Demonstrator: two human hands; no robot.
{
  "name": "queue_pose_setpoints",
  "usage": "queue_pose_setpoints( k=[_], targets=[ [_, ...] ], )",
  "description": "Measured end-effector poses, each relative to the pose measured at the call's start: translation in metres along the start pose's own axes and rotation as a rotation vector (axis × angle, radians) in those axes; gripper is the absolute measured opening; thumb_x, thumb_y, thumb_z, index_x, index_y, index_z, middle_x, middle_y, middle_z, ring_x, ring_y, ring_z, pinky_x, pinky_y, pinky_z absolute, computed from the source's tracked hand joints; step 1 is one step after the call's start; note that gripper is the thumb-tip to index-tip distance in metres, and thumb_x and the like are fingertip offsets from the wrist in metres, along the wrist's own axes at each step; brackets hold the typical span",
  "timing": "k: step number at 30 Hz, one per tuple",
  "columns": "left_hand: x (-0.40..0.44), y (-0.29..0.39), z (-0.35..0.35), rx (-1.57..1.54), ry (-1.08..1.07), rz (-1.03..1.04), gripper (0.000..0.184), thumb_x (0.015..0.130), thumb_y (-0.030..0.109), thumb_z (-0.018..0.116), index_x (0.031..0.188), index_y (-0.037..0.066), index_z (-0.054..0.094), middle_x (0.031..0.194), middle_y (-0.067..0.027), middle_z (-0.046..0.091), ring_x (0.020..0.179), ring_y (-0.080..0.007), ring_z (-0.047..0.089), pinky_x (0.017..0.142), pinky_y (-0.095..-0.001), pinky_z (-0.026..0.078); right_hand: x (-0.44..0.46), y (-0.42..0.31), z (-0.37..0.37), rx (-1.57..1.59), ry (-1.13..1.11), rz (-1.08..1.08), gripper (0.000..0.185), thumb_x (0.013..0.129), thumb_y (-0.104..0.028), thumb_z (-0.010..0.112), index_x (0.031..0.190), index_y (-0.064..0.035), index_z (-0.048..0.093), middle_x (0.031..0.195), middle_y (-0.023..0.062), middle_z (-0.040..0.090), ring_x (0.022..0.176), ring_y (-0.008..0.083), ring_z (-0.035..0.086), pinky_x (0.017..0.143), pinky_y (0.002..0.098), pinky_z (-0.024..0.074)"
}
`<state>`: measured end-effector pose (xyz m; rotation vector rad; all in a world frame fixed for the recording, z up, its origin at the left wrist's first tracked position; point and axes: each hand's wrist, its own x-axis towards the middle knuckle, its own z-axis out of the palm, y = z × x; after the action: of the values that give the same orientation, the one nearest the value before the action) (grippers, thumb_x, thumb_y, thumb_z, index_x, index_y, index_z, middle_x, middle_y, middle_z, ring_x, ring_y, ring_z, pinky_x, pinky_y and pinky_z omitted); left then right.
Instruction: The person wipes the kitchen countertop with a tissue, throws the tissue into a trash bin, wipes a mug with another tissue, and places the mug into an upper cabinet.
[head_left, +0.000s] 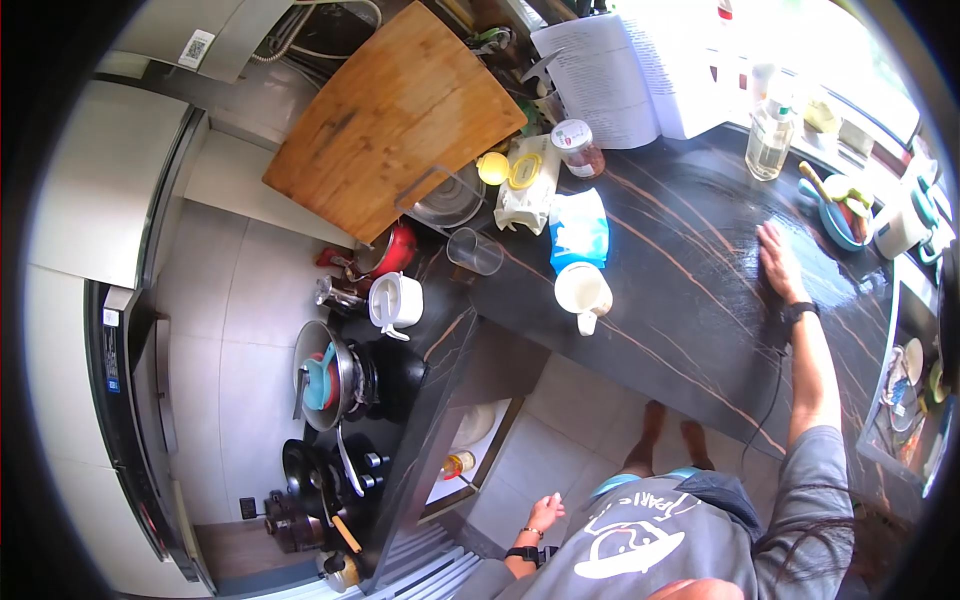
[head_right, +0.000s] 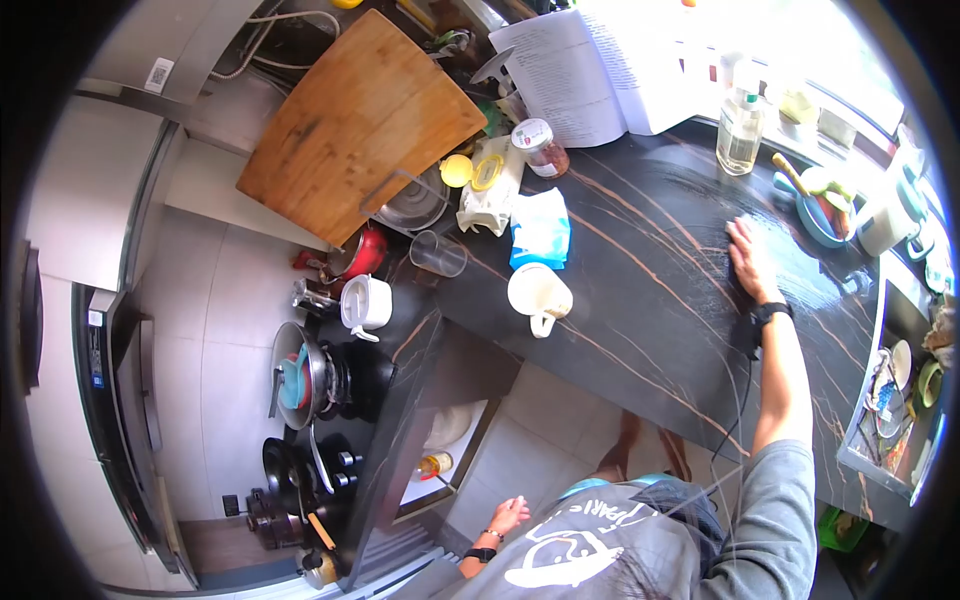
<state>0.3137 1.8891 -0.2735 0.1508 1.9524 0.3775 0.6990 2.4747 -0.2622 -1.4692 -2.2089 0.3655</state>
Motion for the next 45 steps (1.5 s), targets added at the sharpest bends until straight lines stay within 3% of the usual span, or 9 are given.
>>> queue_pose_setpoints(
  k=[7, 15, 20, 22, 25, 32, 36, 42, 45],
  targets=[
    [-0.005, -0.014, 0.033, 0.059, -0.045, 0.018, 0.049, 0.090, 0.046, 0.046, 0.102, -0.001, 0.055, 0.093, -0.0123, 0.064, 0.077, -0.0172, 0.064, 0.071, -0.0290, 0.050, -0.118, 0.139, -0.057, -0.056, 0.119, 0.190, 0.045, 0.086, -0.004, 0.044, 0.131, -0.0101, 0.045, 0.140, 0.0136, 0.036, 0.132, 0.0290, 0.028, 0.110, 0.0362, 0.0188],
    [-0.031, -0.022, 0.084, 0.010, -0.051, 0.085, 0.049, 0.091, 0.047, 0.045, 0.105, 0.001, 0.055, 0.094, -0.0099, 0.064, 0.078, -0.0157, 0.064, 0.066, -0.0274, 0.048, -0.196, 0.205, -0.097, -0.050, 0.161, 0.246, 0.047, 0.086, -0.005, 0.042, 0.133, -0.0089, 0.042, 0.142, 0.0146, 0.032, 0.135, 0.0283, 0.023, 0.111, 0.0360, 0.0145],
    [-0.061, -0.056, 0.125, -0.044, -0.056, 0.048, 0.047, 0.091, 0.047, 0.044, 0.107, 0.004, 0.055, 0.097, -0.0080, 0.065, 0.080, -0.0143, 0.064, 0.059, -0.0252, 0.045, -0.151, 0.138, -0.087, -0.135, 0.044, 0.113, 0.046, 0.083, -0.011, 0.048, 0.129, -0.0066, 0.045, 0.137, 0.0155, 0.039, 0.130, 0.0311, 0.031, 0.109, 0.0377, 0.0212],
    [-0.078, -0.073, 0.142, -0.159, -0.006, 0.011, 0.048, 0.092, 0.041, 0.047, 0.104, -0.005, 0.054, 0.089, -0.0127, 0.063, 0.072, -0.0174, 0.063, 0.068, -0.0287, 0.050, -0.126, 0.066, -0.086, -0.043, -0.003, 0.034, 0.044, 0.081, -0.016, 0.053, 0.123, -0.0068, 0.051, 0.129, 0.0157, 0.048, 0.122, 0.0326, 0.041, 0.105, 0.0401, 0.0280],
    [-0.093, -0.114, 0.161, -0.200, 0.028, -0.018, 0.047, 0.092, 0.039, 0.047, 0.104, -0.006, 0.054, 0.089, -0.0136, 0.063, 0.071, -0.0177, 0.064, 0.067, -0.0285, 0.051, -0.104, -0.034, -0.071, 0.105, -0.134, -0.146, 0.044, 0.080, -0.017, 0.053, 0.123, -0.0062, 0.050, 0.131, 0.0163, 0.045, 0.127, 0.0327, 0.035, 0.107, 0.0409, 0.0249],
    [-0.141, -0.179, 0.190, -0.340, 0.164, -0.042, 0.046, 0.092, 0.040, 0.046, 0.104, -0.004, 0.056, 0.090, -0.0134, 0.064, 0.071, -0.0174, 0.064, 0.061, -0.0275, 0.048, -0.159, -0.153, 0.005, 0.262, -0.360, -0.648, 0.048, 0.076, -0.012, 0.056, 0.123, -0.0038, 0.050, 0.133, 0.0151, 0.043, 0.128, 0.0325, 0.034, 0.106, 0.0431, 0.0261],
    [-0.160, -0.229, 0.218, -0.457, 0.230, -0.033, 0.048, 0.092, 0.042, 0.045, 0.104, -0.003, 0.055, 0.090, -0.0117, 0.064, 0.071, -0.0170, 0.065, 0.058, -0.0269, 0.047, -0.208, -0.143, -0.023, 0.325, -0.313, -0.685, 0.045, 0.075, -0.001, 0.054, 0.120, -0.0028, 0.052, 0.131, 0.0152, 0.046, 0.126, 0.0325, 0.037, 0.105, 0.0436, 0.0296],
    [-0.174, -0.339, 0.286, -0.651, 0.237, -0.047, 0.048, 0.091, 0.044, 0.046, 0.100, -0.003, 0.056, 0.089, -0.0111, 0.065, 0.073, -0.0179, 0.066, 0.057, -0.0279, 0.048, -0.304, -0.079, -0.101, 0.130, -0.210, -0.468, 0.042, 0.080, -0.003, 0.055, 0.122, -0.0065, 0.052, 0.130, 0.0163, 0.047, 0.124, 0.0334, 0.040, 0.104, 0.0409, 0.0315],
    [-0.201, -0.385, 0.317, -0.723, 0.253, -0.088, 0.050, 0.091, 0.041, 0.047, 0.096, -0.008, 0.054, 0.084, -0.0162, 0.064, 0.074, -0.0221, 0.066, 0.061, -0.0323, 0.053, -0.366, -0.014, -0.120, 0.080, -0.086, -0.401, 0.039, 0.085, -0.002, 0.050, 0.124, -0.0072, 0.051, 0.129, 0.0167, 0.047, 0.123, 0.0328, 0.040, 0.104, 0.0389, 0.0298]
  ],
)
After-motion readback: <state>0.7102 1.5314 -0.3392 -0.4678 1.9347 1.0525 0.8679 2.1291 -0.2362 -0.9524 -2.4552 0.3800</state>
